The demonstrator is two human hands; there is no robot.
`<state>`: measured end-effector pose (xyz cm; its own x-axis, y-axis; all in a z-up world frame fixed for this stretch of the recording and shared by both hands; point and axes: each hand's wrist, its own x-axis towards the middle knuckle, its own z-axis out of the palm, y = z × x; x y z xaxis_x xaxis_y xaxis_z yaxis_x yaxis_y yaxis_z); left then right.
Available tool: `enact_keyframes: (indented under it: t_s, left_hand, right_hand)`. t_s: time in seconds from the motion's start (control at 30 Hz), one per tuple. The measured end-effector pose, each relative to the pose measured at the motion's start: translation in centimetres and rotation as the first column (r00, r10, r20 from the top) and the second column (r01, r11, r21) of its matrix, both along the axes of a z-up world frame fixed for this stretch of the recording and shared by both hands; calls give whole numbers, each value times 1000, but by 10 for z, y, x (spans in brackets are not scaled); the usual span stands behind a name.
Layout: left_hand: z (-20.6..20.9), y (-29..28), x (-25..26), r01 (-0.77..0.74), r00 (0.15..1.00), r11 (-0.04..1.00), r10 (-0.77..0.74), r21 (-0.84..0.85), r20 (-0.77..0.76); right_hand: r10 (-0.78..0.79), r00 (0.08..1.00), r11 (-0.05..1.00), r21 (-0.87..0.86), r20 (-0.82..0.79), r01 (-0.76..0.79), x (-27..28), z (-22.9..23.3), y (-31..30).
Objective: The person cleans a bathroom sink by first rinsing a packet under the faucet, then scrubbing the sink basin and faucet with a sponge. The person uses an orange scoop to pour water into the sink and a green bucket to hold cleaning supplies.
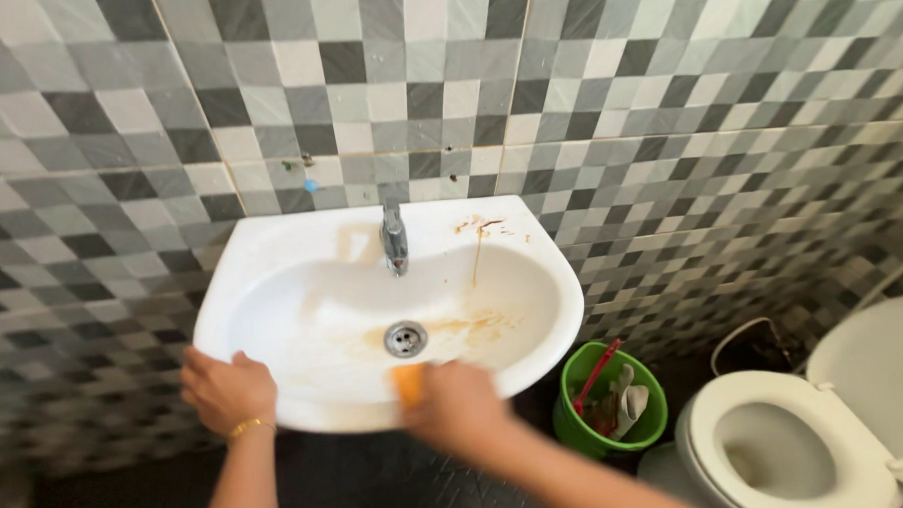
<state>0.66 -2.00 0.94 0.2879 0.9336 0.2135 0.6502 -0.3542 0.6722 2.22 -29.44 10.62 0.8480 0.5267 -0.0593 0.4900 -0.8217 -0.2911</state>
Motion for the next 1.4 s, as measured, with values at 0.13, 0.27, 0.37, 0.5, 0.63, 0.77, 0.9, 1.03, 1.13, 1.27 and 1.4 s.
enact_keyframes:
  t_s: [0.13,0.27,0.37,0.5,0.63,0.77,0.9,1.03,1.13,1.27,1.4]
  left_hand:
    - [-8,3,4,-5,1000,994,7,109,-12]
    - [-21,6,4,-6,999,998,3,57,47]
    - [-20,4,5,-4,993,1000,2,17,119]
    - [-13,-2,4,-17,993,1000,19,-21,113]
    - [-6,-4,7,-45,996,997,50,-71,70]
    - [-8,-3,7,-35,999,999,35,-16,-21]
    - [-9,2,10,-26,998,1000,26,12,-52]
    - [-8,6,12,11,995,1000,-8,24,-104]
    - [-6,16,15,59,989,996,-49,69,-140]
    - [-1,36,23,143,965,989,-135,23,-223]
    - [5,62,34,256,913,964,-220,65,-344]
  right_hand:
    - [135,989,987,83,64,-140,-6,11,-15]
    - [-94,992,991,-101,-80,85,70,28,-94]
    - [-240,968,915,-316,70,250,138,50,-135]
    - [-98,974,947,-281,206,155,192,59,-145]
    - [94,995,943,-325,46,-74,156,31,-149]
    - [180,978,970,-182,103,-159,133,19,-163]
    - [50,980,939,-344,193,20,202,43,-155]
    - [85,969,932,-363,230,4,240,51,-127]
    - [159,973,914,-397,167,-81,225,38,-120]
    - [311,944,932,-233,110,-279,178,24,-149]
    - [6,975,974,-224,224,45,199,36,-146]
